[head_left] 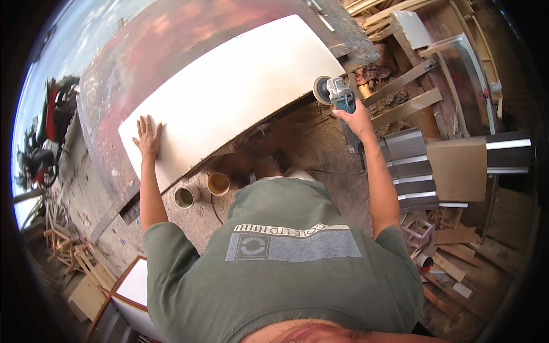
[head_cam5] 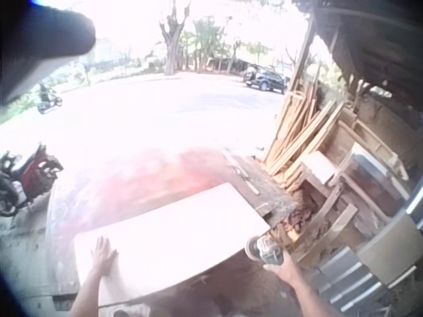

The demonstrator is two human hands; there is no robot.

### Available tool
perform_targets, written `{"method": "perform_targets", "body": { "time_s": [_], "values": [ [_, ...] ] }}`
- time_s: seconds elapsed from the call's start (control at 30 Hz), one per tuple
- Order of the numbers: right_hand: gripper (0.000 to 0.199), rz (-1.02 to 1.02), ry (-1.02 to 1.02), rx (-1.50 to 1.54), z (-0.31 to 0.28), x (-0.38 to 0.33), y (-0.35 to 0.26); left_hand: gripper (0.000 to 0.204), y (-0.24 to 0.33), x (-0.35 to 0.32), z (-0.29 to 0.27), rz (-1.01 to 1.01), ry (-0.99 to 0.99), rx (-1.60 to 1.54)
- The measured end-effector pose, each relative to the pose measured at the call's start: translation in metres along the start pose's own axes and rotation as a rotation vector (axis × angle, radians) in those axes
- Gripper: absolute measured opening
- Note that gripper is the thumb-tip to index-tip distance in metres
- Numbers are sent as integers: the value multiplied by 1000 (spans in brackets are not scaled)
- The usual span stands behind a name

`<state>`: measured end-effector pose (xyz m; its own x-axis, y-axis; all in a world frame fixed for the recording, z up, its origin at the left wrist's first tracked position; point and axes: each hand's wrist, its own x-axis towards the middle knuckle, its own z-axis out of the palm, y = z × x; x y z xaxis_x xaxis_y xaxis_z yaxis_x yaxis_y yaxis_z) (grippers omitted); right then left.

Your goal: The person picks up an angle grinder, checks the sanding disc, and uses it to sand the top surface of a white rectangular board on a wooden workbench.

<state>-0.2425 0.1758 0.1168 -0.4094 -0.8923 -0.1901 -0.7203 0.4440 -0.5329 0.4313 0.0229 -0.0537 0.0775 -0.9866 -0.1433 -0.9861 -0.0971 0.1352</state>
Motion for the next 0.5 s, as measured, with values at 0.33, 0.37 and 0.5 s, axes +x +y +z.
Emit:
{"method": "perform_targets", "body": {
  "time_s": [0.33, 0.37, 0.5],
  "values": [
    [78, -213, -330, -165, 61, -6, -86, 87, -142, -214, 13, -474, 246, -189],
    [77, -241, -369, -183, 66, -12, -97, 81, -144, -237, 16, -489, 395, -246],
    [79, -393, -498, -195, 104, -42, -146, 55, -145, -316, 44, -734, 584, -405]
  ]
}}
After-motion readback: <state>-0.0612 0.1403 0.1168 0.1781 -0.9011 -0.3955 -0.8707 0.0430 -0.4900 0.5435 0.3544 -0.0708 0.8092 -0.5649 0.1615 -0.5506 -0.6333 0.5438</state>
